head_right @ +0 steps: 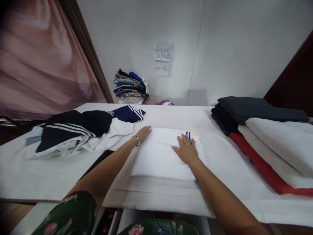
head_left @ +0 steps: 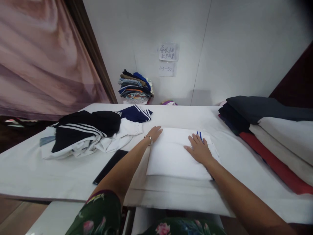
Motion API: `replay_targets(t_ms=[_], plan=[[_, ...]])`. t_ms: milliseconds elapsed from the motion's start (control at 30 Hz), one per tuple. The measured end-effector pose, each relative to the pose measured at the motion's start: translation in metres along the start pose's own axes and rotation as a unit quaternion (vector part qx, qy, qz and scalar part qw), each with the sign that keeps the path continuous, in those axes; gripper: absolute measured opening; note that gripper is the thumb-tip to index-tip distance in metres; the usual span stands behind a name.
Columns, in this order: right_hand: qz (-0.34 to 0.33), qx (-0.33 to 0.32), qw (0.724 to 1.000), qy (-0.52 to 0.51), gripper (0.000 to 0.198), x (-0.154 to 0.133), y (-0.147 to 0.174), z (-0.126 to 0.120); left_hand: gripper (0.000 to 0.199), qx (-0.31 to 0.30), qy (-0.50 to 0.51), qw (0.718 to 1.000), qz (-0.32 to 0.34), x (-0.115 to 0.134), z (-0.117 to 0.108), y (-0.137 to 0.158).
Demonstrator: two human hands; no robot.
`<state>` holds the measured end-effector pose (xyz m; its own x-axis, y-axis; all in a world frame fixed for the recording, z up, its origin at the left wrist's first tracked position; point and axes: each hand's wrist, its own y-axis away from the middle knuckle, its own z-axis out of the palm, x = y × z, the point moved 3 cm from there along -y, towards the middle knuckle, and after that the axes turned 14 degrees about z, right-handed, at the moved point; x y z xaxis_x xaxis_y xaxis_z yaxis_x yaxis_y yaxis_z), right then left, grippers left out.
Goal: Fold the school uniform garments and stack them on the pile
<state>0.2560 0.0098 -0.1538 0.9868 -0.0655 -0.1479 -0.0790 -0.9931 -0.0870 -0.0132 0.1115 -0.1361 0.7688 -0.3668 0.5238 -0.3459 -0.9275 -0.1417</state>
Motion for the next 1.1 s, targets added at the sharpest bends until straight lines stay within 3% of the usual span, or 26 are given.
replay_targets(t_ms=[367, 467, 633, 933, 1100], plan=[[0.008, -0.002, 1.000, -0.020, 0.068, -0.002, 0.002, -0.005, 0.043, -0.053, 0.000, 0.998, -0.045, -0.031, -0.001, -0.054], [0.012, -0.008, 0.999, -0.030, 0.068, -0.002, 0.002, -0.007, 0.040, -0.043, 0.006, 0.998, -0.041, -0.032, -0.003, -0.052], [0.012, -0.011, 0.999, -0.037, 0.067, -0.001, 0.002, -0.009, 0.052, -0.014, 0.009, 0.999, -0.035, -0.029, 0.002, -0.039], [0.021, -0.032, 0.999, -0.035, 0.065, -0.001, 0.003, -0.010, 0.033, -0.019, -0.066, 0.996, -0.061, -0.026, 0.001, -0.041], [0.039, -0.087, 0.993, -0.064, 0.062, -0.003, -0.005, -0.020, 0.039, 0.000, -0.079, 0.996, -0.046, -0.004, -0.012, -0.031]])
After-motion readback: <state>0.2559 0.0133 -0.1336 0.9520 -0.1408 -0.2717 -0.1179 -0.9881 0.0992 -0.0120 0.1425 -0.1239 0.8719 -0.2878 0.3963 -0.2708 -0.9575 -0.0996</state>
